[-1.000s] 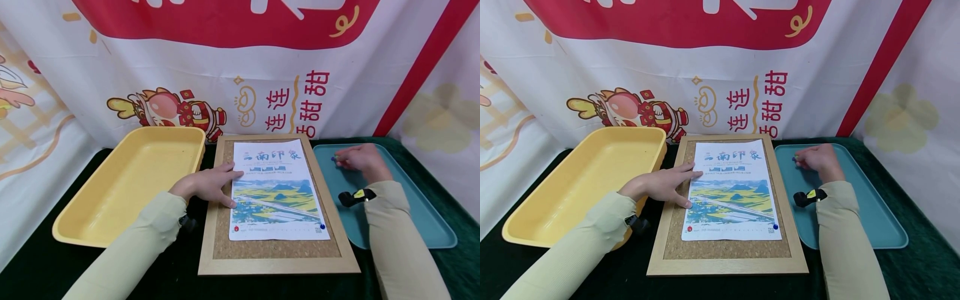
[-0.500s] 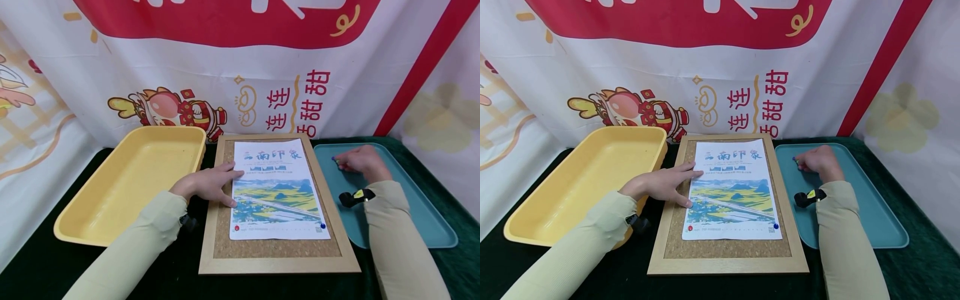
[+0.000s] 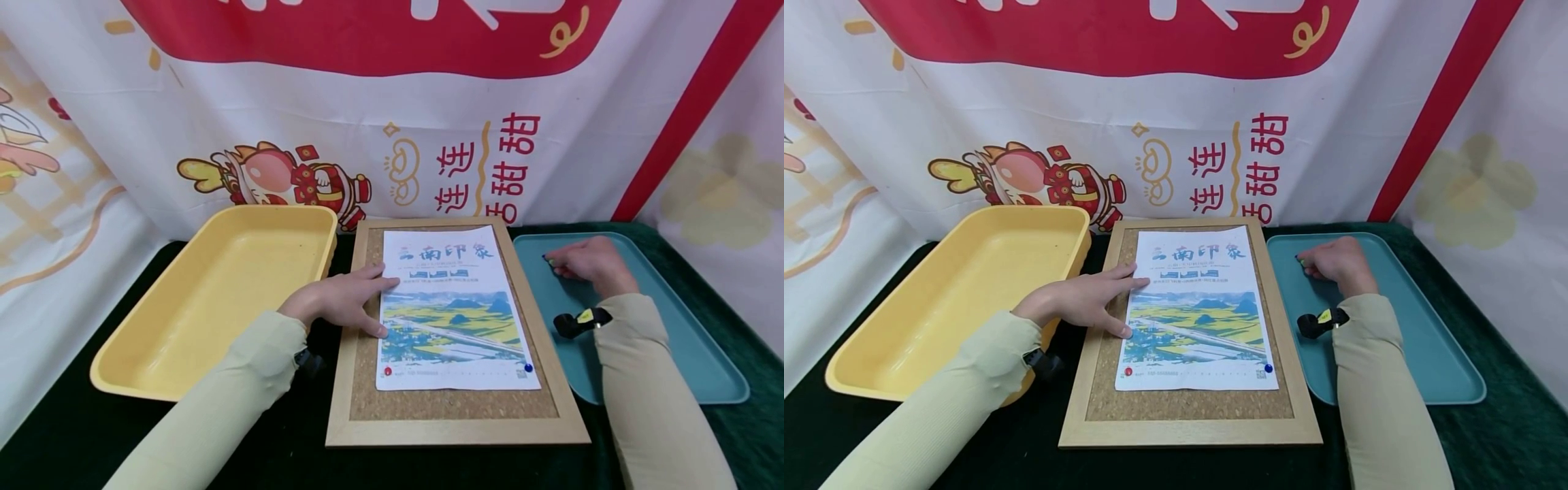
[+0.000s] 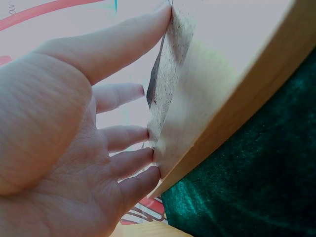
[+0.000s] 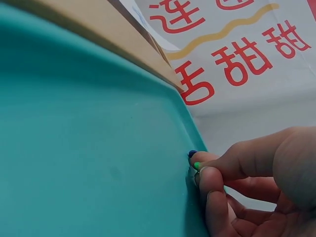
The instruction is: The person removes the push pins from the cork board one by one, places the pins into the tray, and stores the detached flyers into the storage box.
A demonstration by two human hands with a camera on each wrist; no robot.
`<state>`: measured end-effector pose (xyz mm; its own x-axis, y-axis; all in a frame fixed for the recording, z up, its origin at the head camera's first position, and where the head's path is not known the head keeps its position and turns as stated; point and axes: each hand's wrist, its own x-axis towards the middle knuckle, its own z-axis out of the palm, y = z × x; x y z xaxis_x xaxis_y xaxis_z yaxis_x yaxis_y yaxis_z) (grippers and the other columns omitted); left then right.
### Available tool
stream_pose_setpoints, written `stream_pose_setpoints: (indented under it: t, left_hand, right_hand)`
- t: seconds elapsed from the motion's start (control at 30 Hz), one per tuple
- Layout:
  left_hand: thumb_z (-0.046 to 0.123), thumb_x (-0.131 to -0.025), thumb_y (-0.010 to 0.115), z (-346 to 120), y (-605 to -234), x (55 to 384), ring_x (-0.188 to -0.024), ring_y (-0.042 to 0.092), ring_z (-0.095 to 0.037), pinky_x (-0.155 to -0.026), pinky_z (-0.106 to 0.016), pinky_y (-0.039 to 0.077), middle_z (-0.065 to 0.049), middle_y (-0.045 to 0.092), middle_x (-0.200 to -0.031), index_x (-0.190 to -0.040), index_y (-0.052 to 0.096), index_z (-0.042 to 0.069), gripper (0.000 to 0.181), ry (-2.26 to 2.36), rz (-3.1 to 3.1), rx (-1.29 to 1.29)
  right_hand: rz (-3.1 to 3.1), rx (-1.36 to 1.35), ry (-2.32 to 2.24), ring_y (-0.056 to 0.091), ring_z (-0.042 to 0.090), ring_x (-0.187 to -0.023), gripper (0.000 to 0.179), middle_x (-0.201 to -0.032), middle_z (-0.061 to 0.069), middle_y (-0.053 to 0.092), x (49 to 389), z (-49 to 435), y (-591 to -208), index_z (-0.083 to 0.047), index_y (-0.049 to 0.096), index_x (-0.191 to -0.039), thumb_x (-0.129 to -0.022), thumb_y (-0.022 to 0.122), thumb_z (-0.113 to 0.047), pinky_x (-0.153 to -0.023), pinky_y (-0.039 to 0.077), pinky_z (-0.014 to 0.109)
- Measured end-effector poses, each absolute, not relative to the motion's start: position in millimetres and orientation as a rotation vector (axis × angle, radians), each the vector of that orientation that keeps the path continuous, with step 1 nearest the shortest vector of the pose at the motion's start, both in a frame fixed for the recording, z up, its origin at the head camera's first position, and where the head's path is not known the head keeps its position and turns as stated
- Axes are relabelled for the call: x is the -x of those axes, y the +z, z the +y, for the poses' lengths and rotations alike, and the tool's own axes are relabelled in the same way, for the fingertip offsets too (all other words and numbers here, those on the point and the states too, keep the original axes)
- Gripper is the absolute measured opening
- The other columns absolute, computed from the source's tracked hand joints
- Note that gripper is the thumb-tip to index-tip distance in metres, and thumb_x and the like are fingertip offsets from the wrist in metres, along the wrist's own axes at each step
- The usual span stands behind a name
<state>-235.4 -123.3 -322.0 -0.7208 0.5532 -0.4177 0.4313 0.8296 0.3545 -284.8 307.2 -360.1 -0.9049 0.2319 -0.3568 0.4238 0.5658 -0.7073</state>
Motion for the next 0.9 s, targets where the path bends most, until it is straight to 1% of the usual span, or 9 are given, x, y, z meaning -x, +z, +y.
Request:
stream_pose_setpoints:
  t: [0.17,0.27,0.57,0.77,0.9]
  left_hand:
    - [0.047,-0.097,0.076,-122.4,-322.0,235.7,-0.169,0.003,-0.031,-0.134,-0.055,0.018,-0.009,-0.002,-0.181,-0.171,0.024,0.023,0.094,0.316,2.495,-0.721]
    - [0.047,-0.097,0.077,-122.2,-321.6,235.3,-0.169,0.003,-0.031,-0.134,-0.055,0.018,-0.009,-0.002,-0.181,-0.171,0.024,0.023,0.094,0.315,2.496,-0.719]
    - [0.045,-0.097,0.077,-122.6,-319.8,234.0,-0.169,0.002,-0.031,-0.134,-0.056,0.018,-0.009,-0.003,-0.181,-0.171,0.024,0.023,0.094,0.323,2.494,-0.706]
    - [0.045,-0.097,0.076,-122.8,-319.3,232.3,-0.169,0.002,-0.032,-0.134,-0.056,0.018,-0.009,-0.004,-0.181,-0.171,0.024,0.024,0.094,0.317,2.487,-0.712]
    - [0.046,-0.097,0.076,-122.6,-319.6,231.9,-0.169,0.002,-0.032,-0.134,-0.057,0.018,-0.009,-0.004,-0.181,-0.171,0.024,0.024,0.093,0.322,2.486,-0.713]
  right_hand:
    - [2.601,-0.542,-1.241,0.06,0.028,-0.104,0.043,-0.108,0.008,0.075,284.8,306.3,-361.0,-0.004,0.063,-0.148,-0.11,0.057,-0.023,-0.088,0.049,0.034]
    - [2.61,-0.537,-1.24,0.06,0.028,-0.104,0.042,-0.112,0.01,0.075,284.0,305.9,-361.3,-0.004,0.063,-0.147,-0.11,0.057,-0.022,-0.089,0.049,0.034]
    - [2.628,-0.536,-1.247,0.061,0.028,-0.103,0.04,-0.11,0.01,0.077,283.3,305.6,-360.9,-0.004,0.066,-0.145,-0.109,0.059,-0.021,-0.088,0.049,0.035]
    - [2.592,-0.578,-1.287,0.066,0.023,-0.098,0.041,-0.099,0.001,0.079,284.1,307.8,-360.3,-0.004,0.066,-0.144,-0.109,0.06,-0.024,-0.085,0.051,0.031]
    - [2.561,-0.585,-1.322,0.067,0.022,-0.099,0.043,-0.095,-0.004,0.077,283.2,309.7,-359.1,-0.005,0.065,-0.146,-0.109,0.06,-0.027,-0.086,0.052,0.03]
